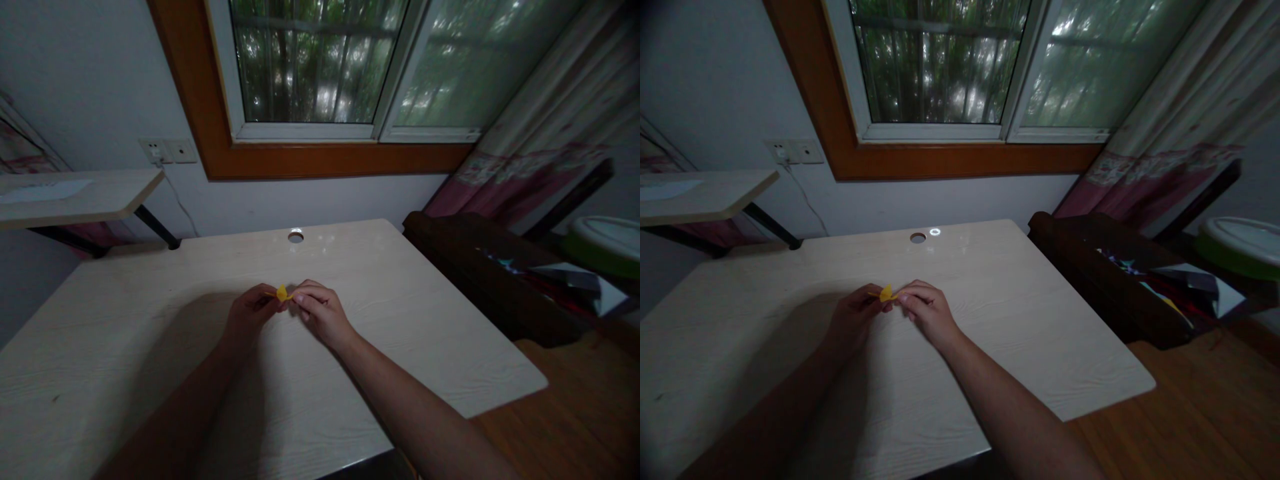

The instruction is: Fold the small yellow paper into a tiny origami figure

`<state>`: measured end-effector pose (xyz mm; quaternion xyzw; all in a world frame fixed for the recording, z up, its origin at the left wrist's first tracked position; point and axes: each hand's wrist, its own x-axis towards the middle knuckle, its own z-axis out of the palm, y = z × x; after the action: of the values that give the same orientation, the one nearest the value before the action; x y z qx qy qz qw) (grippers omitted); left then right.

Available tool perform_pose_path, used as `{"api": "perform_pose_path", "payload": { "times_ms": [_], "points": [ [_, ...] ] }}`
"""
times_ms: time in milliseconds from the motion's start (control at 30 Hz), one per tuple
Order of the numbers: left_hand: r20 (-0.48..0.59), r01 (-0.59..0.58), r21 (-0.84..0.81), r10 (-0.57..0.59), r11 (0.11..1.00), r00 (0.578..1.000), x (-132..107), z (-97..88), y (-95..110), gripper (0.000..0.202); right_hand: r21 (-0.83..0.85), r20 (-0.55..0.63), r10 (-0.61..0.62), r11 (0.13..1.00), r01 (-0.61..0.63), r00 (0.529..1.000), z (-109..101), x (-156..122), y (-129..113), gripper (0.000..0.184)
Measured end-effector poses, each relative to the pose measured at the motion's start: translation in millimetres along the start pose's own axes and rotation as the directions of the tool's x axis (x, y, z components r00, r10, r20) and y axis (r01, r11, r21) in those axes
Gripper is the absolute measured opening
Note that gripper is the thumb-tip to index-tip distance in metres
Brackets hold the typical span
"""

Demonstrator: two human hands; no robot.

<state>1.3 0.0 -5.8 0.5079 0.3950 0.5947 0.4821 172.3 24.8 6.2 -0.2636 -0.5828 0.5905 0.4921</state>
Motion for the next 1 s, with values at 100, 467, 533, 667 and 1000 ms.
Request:
{"api": "perform_pose_path", "payload": {
  "times_ms": [100, 467, 533, 667, 1000],
  "points": [
    [-0.012, 0.004, 0.002, -0.004, 1.0, 1.0, 0.0, -1.1, -1.4, 0.013, -0.03, -0.002, -0.014, 0.999, 0.014, 1.0, 0.4, 0.4, -0.5, 0.02],
    [-0.114, -0.055, 0.148, 0.072, 0.988, 0.991, 1.3, -0.8, 1.8, 0.015, -0.294, -0.107, -0.099, 0.954, 0.064, 0.989, 1.4, 4.7, 6.2, 0.015],
    [-0.113, -0.064, 0.153, 0.082, 0.986, 0.99, 1.4, 0.0, 2.9, 0.015, -0.344, -0.101, -0.13, 0.935, 0.088, 0.986, 1.9, 4.2, 6.9, 0.013],
    [-0.086, -0.096, 0.142, 0.109, 0.985, 0.99, 1.9, -0.2, 2.0, 0.016, -0.41, -0.075, -0.184, 0.901, 0.138, 0.98, 1.9, 3.3, 5.8, 0.012],
    [-0.029, -0.099, 0.243, 0.109, 0.965, 0.994, 0.2, -3.3, 3.6, 0.012, -0.422, -0.059, -0.211, 0.891, 0.167, 0.976, 0.8, 3.3, 4.5, 0.009]
  ]
}}
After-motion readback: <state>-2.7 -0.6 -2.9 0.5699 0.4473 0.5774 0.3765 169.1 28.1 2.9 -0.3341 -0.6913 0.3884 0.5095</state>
